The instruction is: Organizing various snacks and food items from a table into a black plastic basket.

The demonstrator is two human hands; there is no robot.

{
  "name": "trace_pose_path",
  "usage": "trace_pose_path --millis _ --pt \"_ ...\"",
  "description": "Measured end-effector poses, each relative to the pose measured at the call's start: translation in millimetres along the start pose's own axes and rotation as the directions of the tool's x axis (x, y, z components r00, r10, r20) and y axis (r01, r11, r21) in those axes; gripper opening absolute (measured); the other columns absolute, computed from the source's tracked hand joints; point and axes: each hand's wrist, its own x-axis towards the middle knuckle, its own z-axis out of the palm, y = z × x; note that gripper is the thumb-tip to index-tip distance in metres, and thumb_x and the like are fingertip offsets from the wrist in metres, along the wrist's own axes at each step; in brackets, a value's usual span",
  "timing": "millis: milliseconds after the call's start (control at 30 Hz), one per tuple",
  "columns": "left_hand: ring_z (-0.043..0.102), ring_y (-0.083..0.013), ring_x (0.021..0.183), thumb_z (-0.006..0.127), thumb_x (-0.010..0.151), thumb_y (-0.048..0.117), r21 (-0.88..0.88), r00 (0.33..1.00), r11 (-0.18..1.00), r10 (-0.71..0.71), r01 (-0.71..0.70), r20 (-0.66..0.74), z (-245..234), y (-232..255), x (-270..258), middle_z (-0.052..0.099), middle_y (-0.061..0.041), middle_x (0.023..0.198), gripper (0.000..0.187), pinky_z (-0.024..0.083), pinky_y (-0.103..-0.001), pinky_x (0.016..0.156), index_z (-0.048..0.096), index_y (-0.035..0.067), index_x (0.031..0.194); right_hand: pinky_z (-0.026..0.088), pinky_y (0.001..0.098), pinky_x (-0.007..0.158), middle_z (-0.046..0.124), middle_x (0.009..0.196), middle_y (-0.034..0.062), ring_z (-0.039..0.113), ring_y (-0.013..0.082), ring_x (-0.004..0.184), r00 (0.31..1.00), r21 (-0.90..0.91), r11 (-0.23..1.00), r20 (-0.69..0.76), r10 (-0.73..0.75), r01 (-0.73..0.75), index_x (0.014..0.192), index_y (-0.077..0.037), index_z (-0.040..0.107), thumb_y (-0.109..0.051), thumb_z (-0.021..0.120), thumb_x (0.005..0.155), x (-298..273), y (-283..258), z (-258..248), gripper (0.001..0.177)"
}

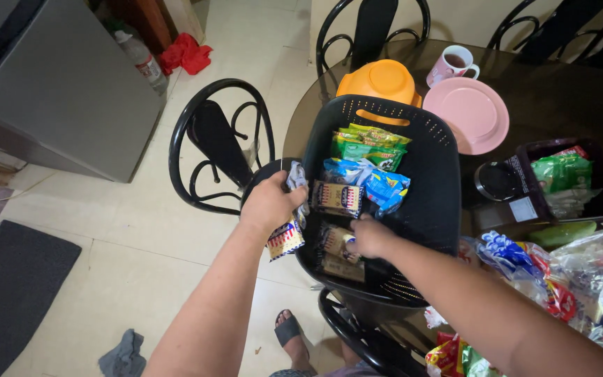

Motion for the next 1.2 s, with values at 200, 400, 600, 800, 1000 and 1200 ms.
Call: trace_pose_path --millis 200,400,600,800,1000,1200 --pt "0.064 -0.0334 0.121 0.067 0.082 0.054 0.008 0.999 0.999 0.035 -0.035 -0.015 6 -8 6 0.068 -0.023 0.126 0.077 0.049 -0.041 0.103 0.057 0.007 0.141 0.053 0.0492 0.092 0.071 0.112 0.0204 0.068 0.0389 0.106 0.998 0.128 0.99 -0.038 -0.05 0.054 0.12 -0.004 0.06 -0.031 0.077 0.085 -6 -6 -18 0.047" --pt "0.064 -0.0331 0.122 0.067 0.082 0.054 0.01 1.0 1.0 0.009 -0.009 -0.002 -1 -1 0 0.068 -0.022 0.127 0.076 0.049 -0.04 0.104 0.057 0.009 0.143 0.056 0.0435 0.089 0.076 0.11 0.0165 0.074 0.0327 0.102 0.979 0.33 0.942 0.166 -0.122 0.062 0.127 -0.009 0.066 -0.03 0.078 0.085 21 29 -3 0.049" --pt "0.065 -0.032 0.121 0.068 0.081 0.052 -0.004 1.0 1.0 -0.013 0.013 0.002 0 -1 1 0.069 -0.021 0.126 0.077 0.049 -0.04 0.103 0.055 0.01 0.144 0.052 0.0419 0.098 0.07 0.126 0.0166 0.066 0.0331 0.115 0.912 0.125 0.987 0.386 -0.14 0.098 0.139 -0.013 0.061 -0.03 0.071 0.09 28 23 27 0.053" --pt "0.065 -0.0324 0.121 0.068 0.082 0.053 -0.018 1.0 1.0 0.011 -0.012 -0.016 3 -5 0 0.069 -0.021 0.126 0.076 0.049 -0.04 0.103 0.057 0.008 0.143 0.053 0.0387 0.098 0.069 0.127 0.0172 0.066 0.0297 0.116 0.93 0.144 0.987 0.35 -0.115 0.068 0.137 -0.009 0.061 -0.025 0.074 0.082 25 14 27 0.059" --pt "0.065 -0.0327 0.119 0.067 0.082 0.052 -0.014 1.0 1.0 -0.016 0.016 0.002 -1 3 -2 0.069 -0.021 0.124 0.074 0.049 -0.041 0.102 0.057 0.01 0.143 0.056 0.036 0.083 0.077 0.11 0.0153 0.071 0.0234 0.098 0.914 0.377 0.92 0.402 -0.056 -0.11 0.128 -0.002 0.068 -0.019 0.077 0.075 9 12 14 0.057" --pt "0.067 -0.0337 0.118 0.068 0.082 0.052 -0.008 0.998 0.999 0.047 -0.048 -0.034 10 -16 10 0.071 -0.023 0.121 0.075 0.05 -0.04 0.102 0.058 0.007 0.142 0.056 0.0387 0.079 0.075 0.103 0.0122 0.07 0.0254 0.092 0.951 0.333 0.937 0.244 -0.19 0.101 0.121 -0.004 0.066 -0.035 0.084 0.079 17 6 -43 0.055"
